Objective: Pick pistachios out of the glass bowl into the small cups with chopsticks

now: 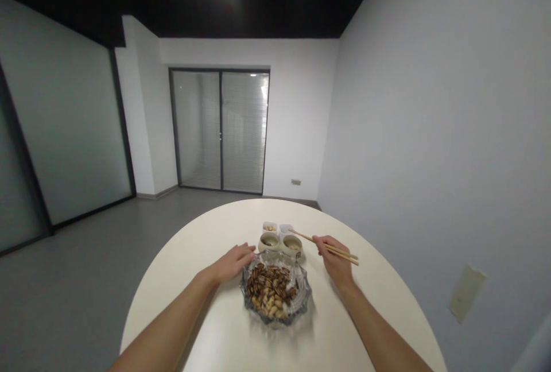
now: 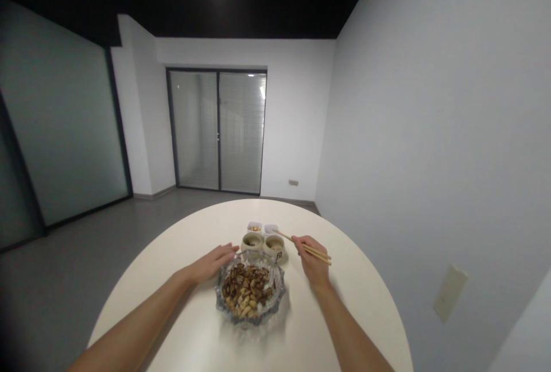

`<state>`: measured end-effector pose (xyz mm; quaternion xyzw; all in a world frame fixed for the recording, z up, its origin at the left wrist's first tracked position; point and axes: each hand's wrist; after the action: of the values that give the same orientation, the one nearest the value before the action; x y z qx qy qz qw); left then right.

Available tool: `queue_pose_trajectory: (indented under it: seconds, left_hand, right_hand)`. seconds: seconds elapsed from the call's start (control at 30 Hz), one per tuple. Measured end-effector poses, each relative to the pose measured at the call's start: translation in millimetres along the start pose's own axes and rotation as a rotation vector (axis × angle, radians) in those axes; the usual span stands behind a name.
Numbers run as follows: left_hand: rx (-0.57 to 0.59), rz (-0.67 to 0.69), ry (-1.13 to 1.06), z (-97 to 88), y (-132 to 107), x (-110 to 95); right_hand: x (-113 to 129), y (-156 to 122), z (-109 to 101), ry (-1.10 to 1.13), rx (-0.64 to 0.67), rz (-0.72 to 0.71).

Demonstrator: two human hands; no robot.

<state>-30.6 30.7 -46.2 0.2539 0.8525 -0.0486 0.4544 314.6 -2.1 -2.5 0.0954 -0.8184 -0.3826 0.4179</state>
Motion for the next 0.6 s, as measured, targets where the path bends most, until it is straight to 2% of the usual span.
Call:
queue_pose_trajectory:
  seconds: [0.27, 0.43, 0.6]
  left_hand:
    - [0.005, 0.001, 0.018, -0.4, 0, -1]
    - [-0.002, 0.005, 0.010, -0.4, -1, 0]
    - [0.002, 0.007, 0.020, -0.4, 0, 0]
  right_hand:
    - [19, 1, -10, 0.107, -0.012, 0.014]
    - [34, -2, -12, 0.124, 0.101, -0.007]
    - [39, -6, -9, 0.088, 0.238, -0.036]
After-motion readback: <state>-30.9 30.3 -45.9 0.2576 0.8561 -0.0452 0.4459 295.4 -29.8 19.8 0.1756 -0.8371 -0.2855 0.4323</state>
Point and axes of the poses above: each hand's wrist, its own y-axis towards the middle knuckle, its own z-axis out of the palm, x = y × z, and after that the axes turned 9 degrees about -y, right-handed
